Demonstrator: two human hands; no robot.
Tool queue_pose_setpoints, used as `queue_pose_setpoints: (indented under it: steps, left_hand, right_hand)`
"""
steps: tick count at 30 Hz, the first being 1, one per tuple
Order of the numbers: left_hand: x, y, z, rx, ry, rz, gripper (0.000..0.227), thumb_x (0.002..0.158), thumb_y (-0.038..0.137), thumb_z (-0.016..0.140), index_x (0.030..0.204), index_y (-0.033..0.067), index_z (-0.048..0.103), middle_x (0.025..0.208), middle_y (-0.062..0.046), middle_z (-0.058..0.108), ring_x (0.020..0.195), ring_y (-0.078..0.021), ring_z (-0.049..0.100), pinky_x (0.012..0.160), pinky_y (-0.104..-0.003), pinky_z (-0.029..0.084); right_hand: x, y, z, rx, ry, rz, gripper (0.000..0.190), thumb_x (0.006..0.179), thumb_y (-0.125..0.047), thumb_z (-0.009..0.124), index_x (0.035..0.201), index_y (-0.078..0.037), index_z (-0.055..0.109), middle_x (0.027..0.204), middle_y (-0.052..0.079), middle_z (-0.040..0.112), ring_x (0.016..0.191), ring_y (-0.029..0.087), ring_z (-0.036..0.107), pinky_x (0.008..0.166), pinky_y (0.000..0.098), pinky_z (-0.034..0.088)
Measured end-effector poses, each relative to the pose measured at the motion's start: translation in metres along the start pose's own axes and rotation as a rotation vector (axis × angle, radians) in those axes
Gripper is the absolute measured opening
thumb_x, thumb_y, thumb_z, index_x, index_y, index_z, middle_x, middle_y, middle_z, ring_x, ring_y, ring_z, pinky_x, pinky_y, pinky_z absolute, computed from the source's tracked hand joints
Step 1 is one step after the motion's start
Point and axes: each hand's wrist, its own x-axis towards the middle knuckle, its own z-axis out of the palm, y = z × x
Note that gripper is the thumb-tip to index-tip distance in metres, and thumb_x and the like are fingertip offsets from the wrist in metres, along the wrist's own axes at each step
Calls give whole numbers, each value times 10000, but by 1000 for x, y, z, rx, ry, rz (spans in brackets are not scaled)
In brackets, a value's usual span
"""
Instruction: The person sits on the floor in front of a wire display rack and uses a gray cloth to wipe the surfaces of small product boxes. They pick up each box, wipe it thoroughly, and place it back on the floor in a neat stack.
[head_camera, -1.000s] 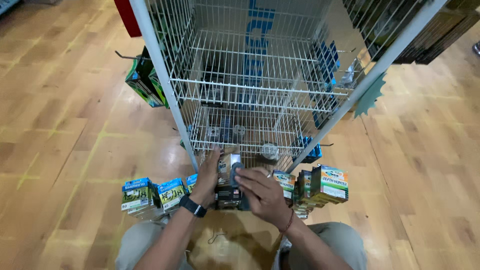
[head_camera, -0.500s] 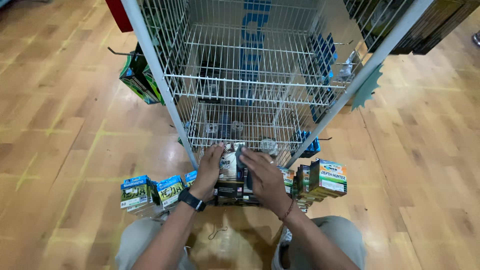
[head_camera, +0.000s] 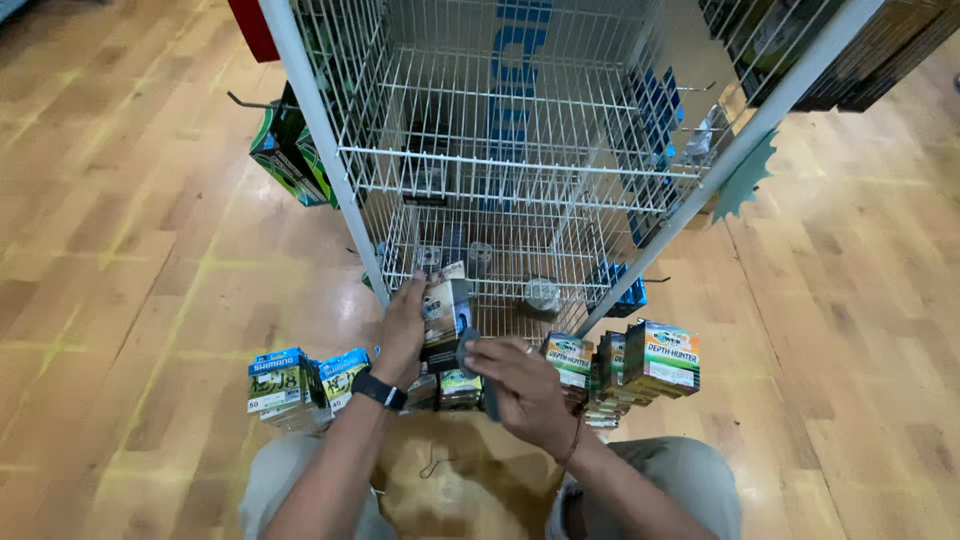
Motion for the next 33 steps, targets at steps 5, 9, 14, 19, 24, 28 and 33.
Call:
queue_pose_setpoints:
  steps: [5, 9, 14, 19, 24, 28, 33]
  left_hand:
    - [-32, 25, 4, -198, -189, 46, 872, 1095, 620, 402, 1668, -9, 217, 1719, -320, 121, 1579, -590, 113, 1261, -793, 169]
    - [-8, -11, -8, -96, -151, 137, 838, 1123, 595, 402, 1636, -58, 294, 1637, -399, 250, 1510, -653, 249, 1217, -815, 211]
    - [52, -99, 8, -85, -105, 181, 678, 1166, 531, 389, 1555, -24, 416, 1436, -380, 475, 1222, -548, 557, 902, -729, 437]
    - [23, -61, 4, -129, -52, 136, 612, 1165, 510, 352, 1197, -53, 591, 989, -260, 595, 807, -260, 541, 778, -528, 435]
    - [-5, -28, 6, -278, 124, -47, 835, 1099, 690, 403, 1555, -10, 419, 1612, -342, 352, 1473, -519, 386, 1165, -697, 318]
    - [-21, -9, 5, -229, 52, 2, 882, 1136, 662, 264, 1663, -43, 206, 1682, -378, 126, 1579, -569, 148, 1235, -737, 200]
    - [-57, 59, 17, -630, -141, -286, 879, 1099, 553, 482, 1697, 41, 92, 1661, -295, 254, 1548, -469, 328, 1216, -704, 352]
  right_hand:
    - [17, -3, -6, -16, 34, 142, 324, 968, 40, 543, 1103, -87, 809, 1144, 171, 784, 1003, 416, 738, 789, 482, 601]
    - [14, -10, -1, 10, 78, 110, 261, 939, 67, 612, 1059, -52, 811, 1117, 178, 786, 901, 418, 753, 728, 477, 604]
    - [18, -5, -3, 41, 58, 179, 300, 960, 64, 569, 1115, -73, 787, 1163, 190, 767, 973, 437, 722, 780, 551, 596]
    - [15, -10, -2, 47, 95, 266, 280, 1000, 44, 545, 1153, -44, 762, 1211, 223, 738, 1027, 485, 698, 805, 612, 597]
    - [-17, 37, -21, 213, 23, 499, 263, 943, -84, 513, 950, -24, 769, 924, 197, 768, 845, 348, 744, 768, 499, 568]
    - [-17, 38, -19, 289, 115, 715, 249, 943, -86, 502, 868, -14, 728, 766, 164, 677, 704, 219, 597, 679, 407, 489]
    - [4, 3, -1, 281, -15, 981, 341, 989, -340, 708, 1107, -23, 743, 883, 178, 702, 840, 267, 672, 815, 431, 530]
